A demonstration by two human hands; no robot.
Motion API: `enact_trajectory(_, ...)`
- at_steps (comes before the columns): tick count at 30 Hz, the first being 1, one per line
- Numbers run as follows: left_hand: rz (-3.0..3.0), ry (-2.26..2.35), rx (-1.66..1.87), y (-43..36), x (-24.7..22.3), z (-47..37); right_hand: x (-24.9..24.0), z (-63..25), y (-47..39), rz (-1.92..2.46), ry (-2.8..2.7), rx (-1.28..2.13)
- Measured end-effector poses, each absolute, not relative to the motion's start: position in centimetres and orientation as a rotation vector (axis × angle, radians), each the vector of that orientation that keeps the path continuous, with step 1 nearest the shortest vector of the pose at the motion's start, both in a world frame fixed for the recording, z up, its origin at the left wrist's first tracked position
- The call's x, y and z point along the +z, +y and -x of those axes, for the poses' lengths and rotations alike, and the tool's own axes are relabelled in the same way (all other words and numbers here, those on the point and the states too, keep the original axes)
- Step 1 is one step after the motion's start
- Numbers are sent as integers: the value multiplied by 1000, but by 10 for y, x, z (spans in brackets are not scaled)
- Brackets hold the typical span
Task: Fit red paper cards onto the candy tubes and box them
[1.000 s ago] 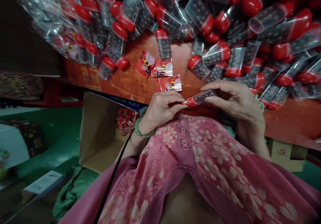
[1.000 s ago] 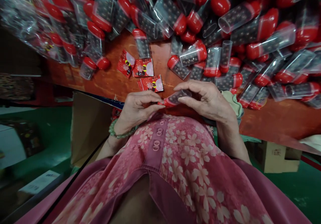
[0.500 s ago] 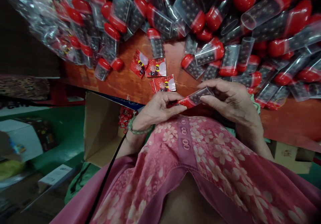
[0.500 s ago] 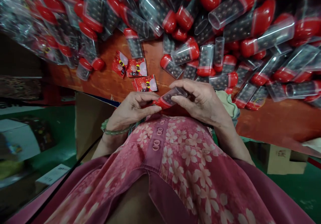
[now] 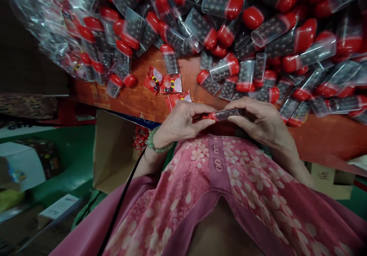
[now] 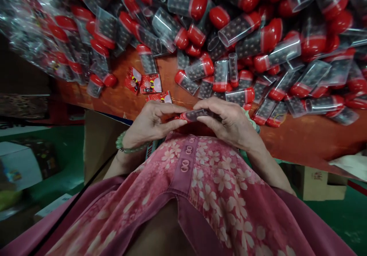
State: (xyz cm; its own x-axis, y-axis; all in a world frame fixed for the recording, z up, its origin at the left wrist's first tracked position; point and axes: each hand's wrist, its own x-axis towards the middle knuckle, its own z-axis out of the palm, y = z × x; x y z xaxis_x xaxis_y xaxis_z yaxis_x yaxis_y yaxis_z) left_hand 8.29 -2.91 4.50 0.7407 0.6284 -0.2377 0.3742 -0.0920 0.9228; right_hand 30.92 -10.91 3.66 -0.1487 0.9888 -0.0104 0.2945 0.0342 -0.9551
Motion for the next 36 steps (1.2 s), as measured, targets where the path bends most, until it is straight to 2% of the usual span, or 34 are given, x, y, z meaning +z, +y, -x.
enact_trajectory(6, -1838, 784, 306, -33, 36, -83, 37, -302, -115, 1470, -1541, 1037)
enact_trajectory(11, -1678, 755, 243, -37, 37, -69, 31, -280, -126, 1415, -1321, 1211)
enact_trajectory(20, -1089, 709, 606, -47, 13, -23, 20, -230, -137, 1217, -710, 1400)
enact_trajectory(27, -905, 825, 766, -71, 5, -40, 16, -205, -125, 1146, -589, 1461)
enact_trajectory(32, -789, 885, 798, -70, 8, -51, 8, -184, -123, 1169, -619, 1354)
enact_trajectory(36, -665, 956, 856, -68, 4, -57, 6, -171, -124, 1313, -715, 1011)
